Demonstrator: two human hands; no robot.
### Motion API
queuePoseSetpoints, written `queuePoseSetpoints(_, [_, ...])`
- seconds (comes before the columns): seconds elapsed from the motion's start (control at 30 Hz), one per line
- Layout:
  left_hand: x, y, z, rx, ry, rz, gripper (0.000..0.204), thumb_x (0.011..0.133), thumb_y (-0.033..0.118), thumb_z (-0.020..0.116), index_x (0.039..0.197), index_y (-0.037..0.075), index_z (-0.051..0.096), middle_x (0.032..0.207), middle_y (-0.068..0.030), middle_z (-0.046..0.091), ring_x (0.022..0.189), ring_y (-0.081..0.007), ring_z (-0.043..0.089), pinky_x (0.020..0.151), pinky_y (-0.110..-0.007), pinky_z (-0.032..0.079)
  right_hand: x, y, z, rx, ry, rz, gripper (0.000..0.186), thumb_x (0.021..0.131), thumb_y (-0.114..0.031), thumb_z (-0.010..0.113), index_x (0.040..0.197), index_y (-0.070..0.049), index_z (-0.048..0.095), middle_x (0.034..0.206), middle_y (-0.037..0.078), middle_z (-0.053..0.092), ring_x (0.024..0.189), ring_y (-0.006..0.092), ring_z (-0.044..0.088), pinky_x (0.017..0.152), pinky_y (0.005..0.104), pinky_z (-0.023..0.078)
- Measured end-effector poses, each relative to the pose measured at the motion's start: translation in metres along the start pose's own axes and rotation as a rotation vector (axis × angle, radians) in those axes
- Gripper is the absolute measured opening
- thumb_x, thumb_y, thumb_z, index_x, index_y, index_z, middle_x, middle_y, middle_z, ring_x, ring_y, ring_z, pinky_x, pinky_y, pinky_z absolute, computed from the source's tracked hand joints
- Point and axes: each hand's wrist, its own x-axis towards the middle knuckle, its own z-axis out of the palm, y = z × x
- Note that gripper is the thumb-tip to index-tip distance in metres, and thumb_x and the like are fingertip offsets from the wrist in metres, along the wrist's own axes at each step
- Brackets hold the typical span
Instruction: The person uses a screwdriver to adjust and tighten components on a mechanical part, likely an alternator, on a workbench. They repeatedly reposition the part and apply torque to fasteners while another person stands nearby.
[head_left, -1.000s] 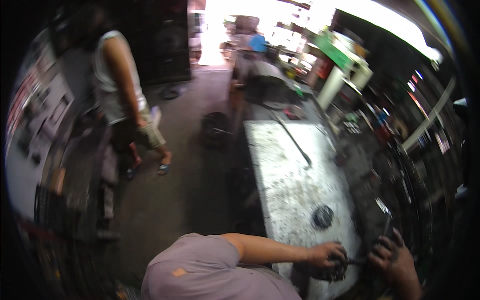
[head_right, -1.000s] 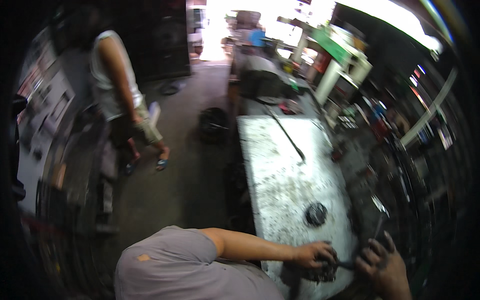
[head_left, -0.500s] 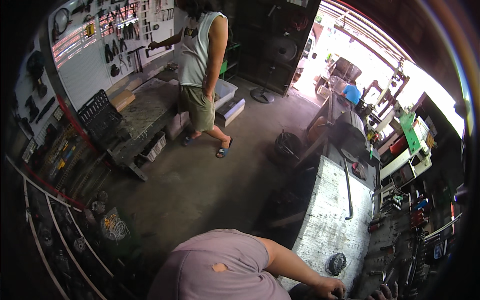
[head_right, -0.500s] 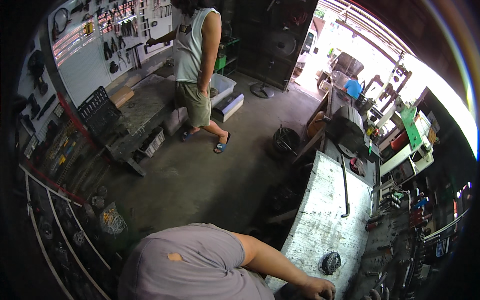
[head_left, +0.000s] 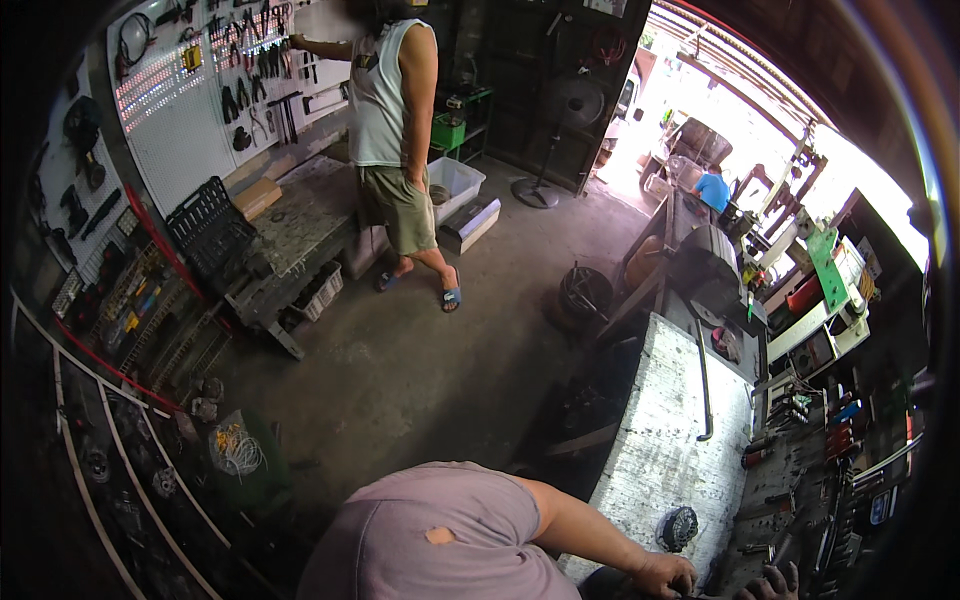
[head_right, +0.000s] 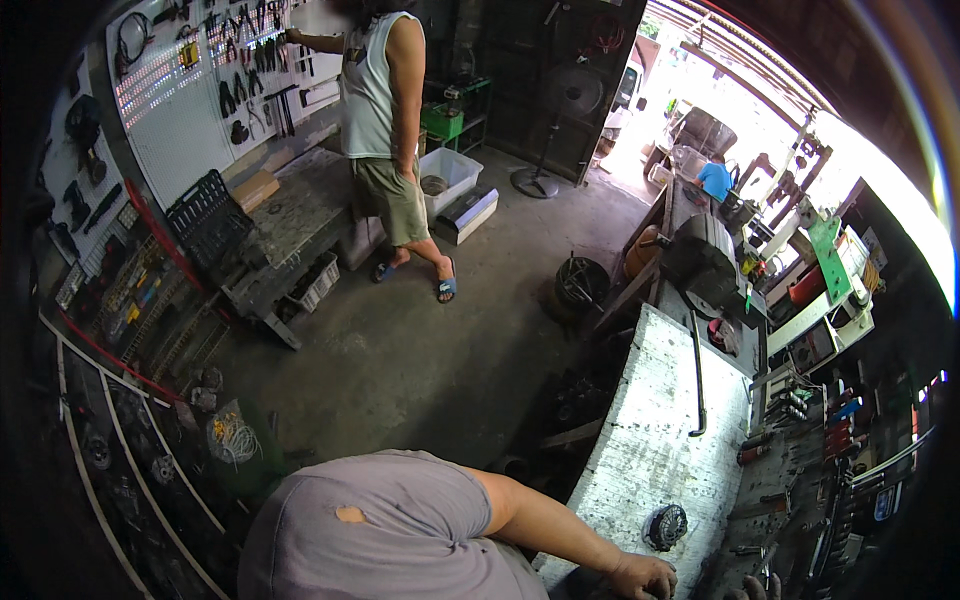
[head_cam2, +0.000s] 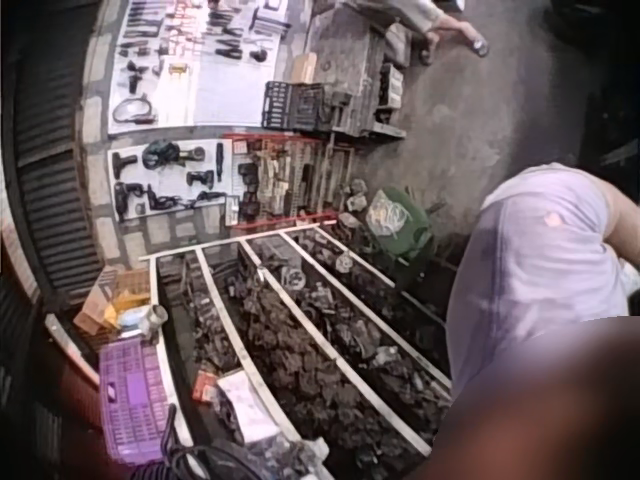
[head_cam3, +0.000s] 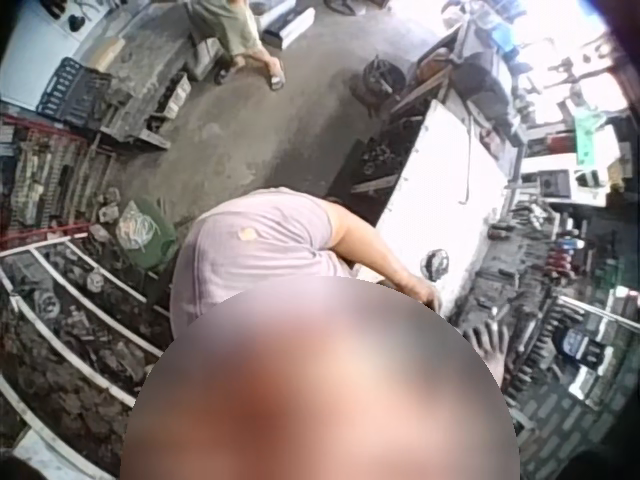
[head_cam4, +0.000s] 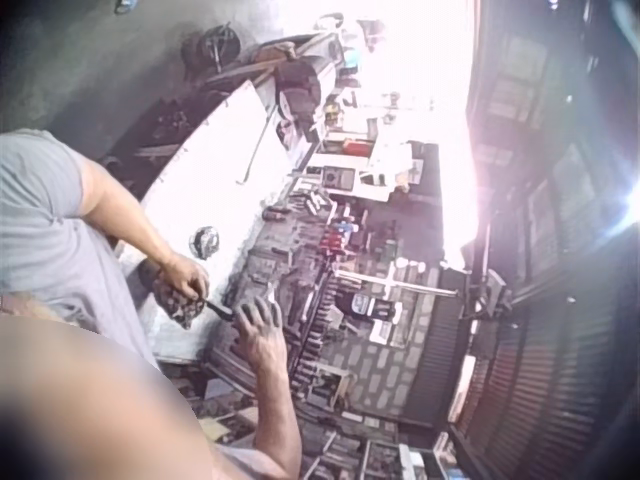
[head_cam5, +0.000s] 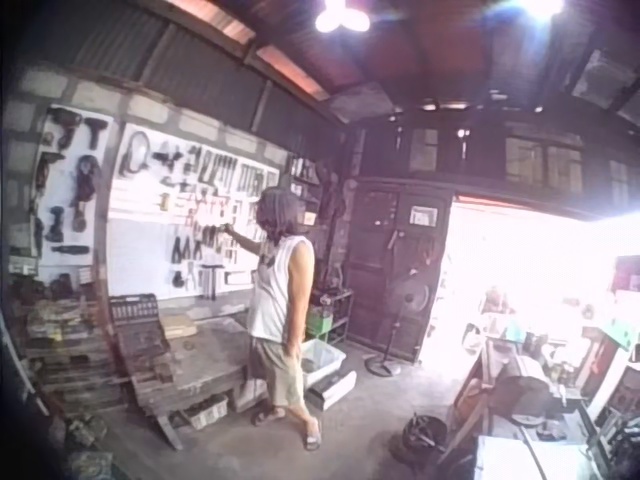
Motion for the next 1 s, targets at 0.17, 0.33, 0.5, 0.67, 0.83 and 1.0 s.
queuePoseSetpoints(0.17, [-0.002,0.007,0.001,0.093,0.045,-0.027,0.027,0.098,0.029,0.078,0.112,0.007,0.084,0.112,-0.0150,0.081,0.101,-0.0346,0.076,0.087,-0.045,0.061,-0.014,-0.003,0.042,0.526,0.040,0.455,0.020,0.105,-0.018,0.069,0.118,-0.004,0.071,0.083,0.011,0.069,0.071,0.0248,0.060,0.066,0.0436,0.046])
queuePoseSetpoints(0.33, [-0.001,0.010,0.000,0.077,0.002,0.017,0.026,0.097,0.027,0.077,0.111,0.006,0.084,0.111,-0.0160,0.081,0.101,-0.0349,0.076,0.087,-0.045,0.060,-0.014,-0.013,0.027,0.656,-0.176,0.642,0.022,0.107,-0.023,0.072,0.117,-0.003,0.070,0.077,0.010,0.066,0.065,0.0199,0.066,0.058,0.0363,0.053])
queuePoseSetpoints(0.5, [-0.002,0.012,-0.003,0.036,0.006,0.039,0.024,0.097,0.025,0.077,0.109,0.005,0.083,0.110,-0.0170,0.080,0.101,-0.0361,0.075,0.087,-0.046,0.060,0.013,-0.011,-0.020,-0.133,0.207,-0.309,0.025,0.097,-0.014,0.080,0.120,-0.005,0.071,0.097,0.019,0.074,0.069,0.0334,0.071,0.062,0.0415,0.061])
queuePoseSetpoints(0.67, [-0.002,0.017,-0.004,0.044,0.001,0.057,0.022,0.097,0.023,0.076,0.107,0.005,0.083,0.108,-0.0169,0.080,0.100,-0.0364,0.075,0.088,-0.046,0.060,0.002,-0.042,-0.003,0.529,-0.159,0.617,0.020,0.104,-0.017,0.073,0.112,0.001,0.071,0.085,0.025,0.074,0.068,0.0437,0.068,0.064,0.0523,0.055])
queuePoseSetpoints(0.83, [-0.003,0.013,-0.002,0.058,-0.004,0.029,0.022,0.097,0.025,0.077,0.106,0.005,0.083,0.110,-0.0162,0.079,0.102,-0.0361,0.074,0.089,-0.046,0.059,0.002,-0.038,-0.009,0.317,-0.073,0.429,0.025,0.103,-0.022,0.075,0.110,0.001,0.069,0.090,0.024,0.073,0.080,0.0459,0.069,0.076,0.0568,0.056])
queuePoseSetpoints(1.0, [-0.004,0.006,0.000,0.038,-0.003,0.038,0.023,0.096,0.025,0.078,0.107,0.006,0.083,0.109,-0.0164,0.079,0.101,-0.0368,0.074,0.088,-0.047,0.059,0.011,-0.026,-0.019,0.268,-0.132,0.313,0.026,0.104,-0.026,0.074,0.112,-0.001,0.069,0.099,0.029,0.075,0.091,0.0494,0.072,0.084,0.0576,0.058])
